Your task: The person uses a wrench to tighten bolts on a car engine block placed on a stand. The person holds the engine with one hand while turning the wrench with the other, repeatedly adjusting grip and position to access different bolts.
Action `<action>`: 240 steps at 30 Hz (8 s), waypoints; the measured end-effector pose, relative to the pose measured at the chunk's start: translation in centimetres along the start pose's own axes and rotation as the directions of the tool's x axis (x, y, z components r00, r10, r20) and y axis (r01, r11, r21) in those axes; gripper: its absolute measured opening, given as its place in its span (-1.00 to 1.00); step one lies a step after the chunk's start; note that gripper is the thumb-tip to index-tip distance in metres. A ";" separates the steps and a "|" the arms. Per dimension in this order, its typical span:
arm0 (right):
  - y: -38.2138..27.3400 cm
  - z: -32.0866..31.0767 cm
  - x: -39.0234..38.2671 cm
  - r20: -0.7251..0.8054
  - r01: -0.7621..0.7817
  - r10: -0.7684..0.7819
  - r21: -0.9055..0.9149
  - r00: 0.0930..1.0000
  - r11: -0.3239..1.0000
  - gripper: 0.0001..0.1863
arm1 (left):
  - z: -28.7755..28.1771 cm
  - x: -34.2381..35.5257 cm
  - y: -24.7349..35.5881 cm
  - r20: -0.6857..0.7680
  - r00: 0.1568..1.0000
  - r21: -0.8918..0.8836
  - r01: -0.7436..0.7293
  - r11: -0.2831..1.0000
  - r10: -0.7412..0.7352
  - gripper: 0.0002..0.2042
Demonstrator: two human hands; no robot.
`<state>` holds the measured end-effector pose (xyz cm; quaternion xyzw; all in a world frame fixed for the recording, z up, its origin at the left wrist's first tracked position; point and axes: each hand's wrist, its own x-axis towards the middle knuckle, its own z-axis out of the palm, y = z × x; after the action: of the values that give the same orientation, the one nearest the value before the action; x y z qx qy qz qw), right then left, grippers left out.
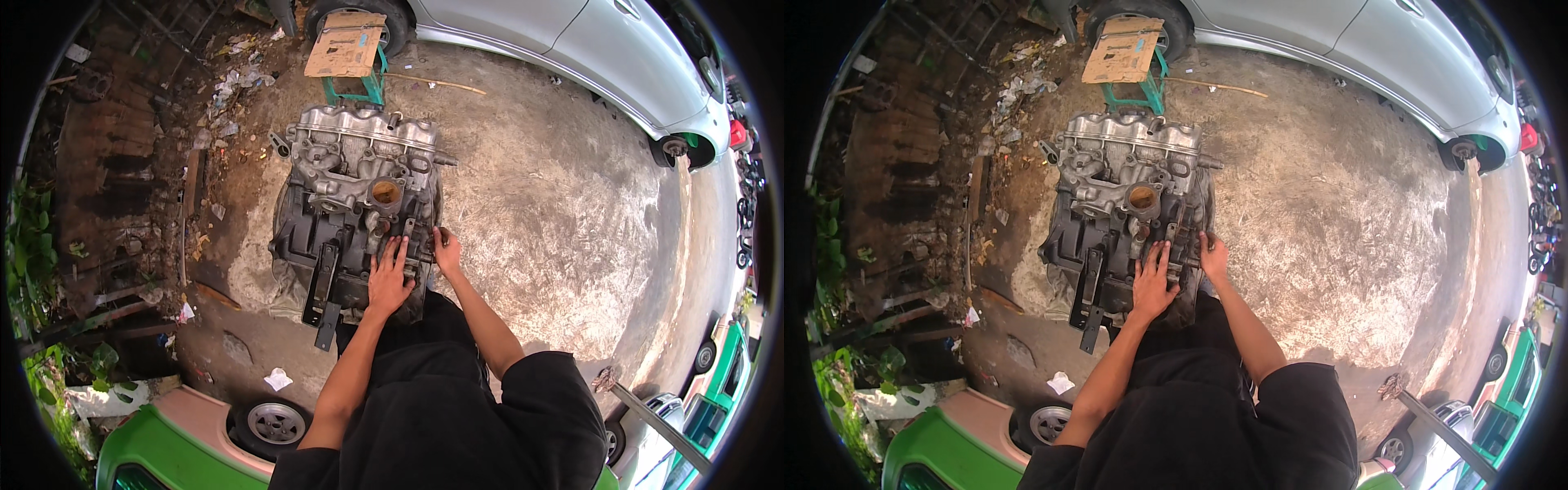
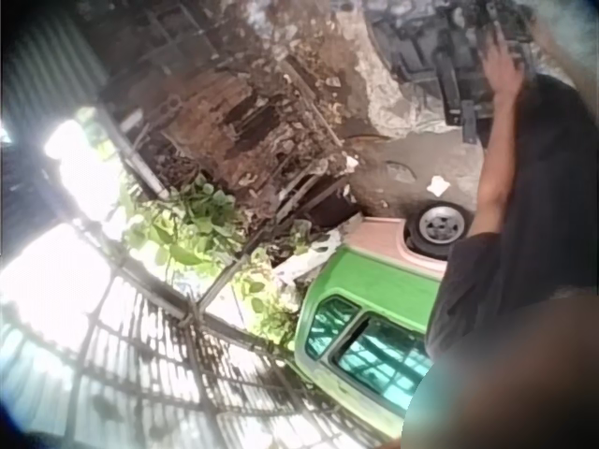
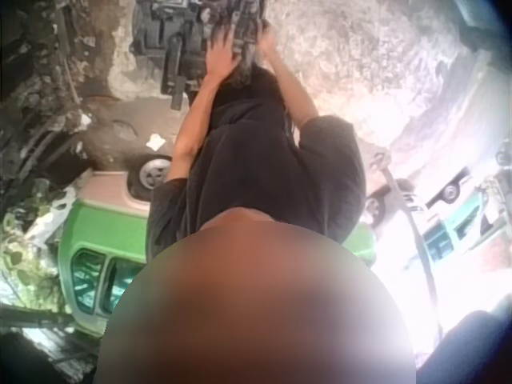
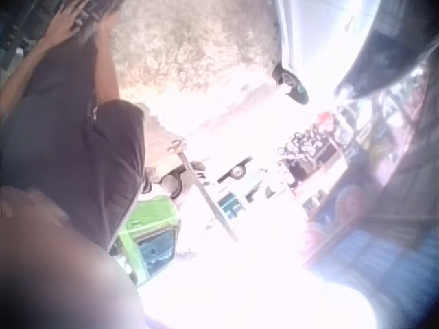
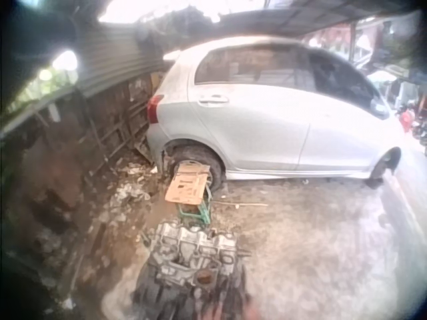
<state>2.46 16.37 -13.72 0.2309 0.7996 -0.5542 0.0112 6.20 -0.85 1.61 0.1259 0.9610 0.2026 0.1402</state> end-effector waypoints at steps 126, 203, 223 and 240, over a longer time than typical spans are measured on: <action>-34.5 -9.4 52.0 0.737 0.175 -0.308 0.254 0.602 0.951 -0.78 | -18.2 55.2 8.4 -0.303 0.871 -0.683 0.085 0.726 -0.387 -0.79; -43.9 25.4 75.7 0.817 0.385 -0.184 -0.050 0.546 0.921 -0.45 | -18.9 76.2 -21.8 -0.162 0.380 -0.918 0.280 0.280 -0.911 -0.85; -31.8 -2.5 61.3 0.709 0.233 -0.363 0.278 0.605 0.932 -0.81 | -8.9 57.4 4.9 -0.145 0.523 -0.965 0.114 0.238 -0.840 -0.80; -22.4 -20.2 42.8 0.506 0.109 -0.291 0.358 0.812 0.928 -0.66 | -3.9 40.3 14.1 -0.135 0.768 -0.952 0.075 0.297 -0.626 -0.80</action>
<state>-39.52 43.38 2.11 -0.0260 0.6844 -0.7141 0.1451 -29.89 22.36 2.18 -0.2514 0.6885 0.6800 -0.0193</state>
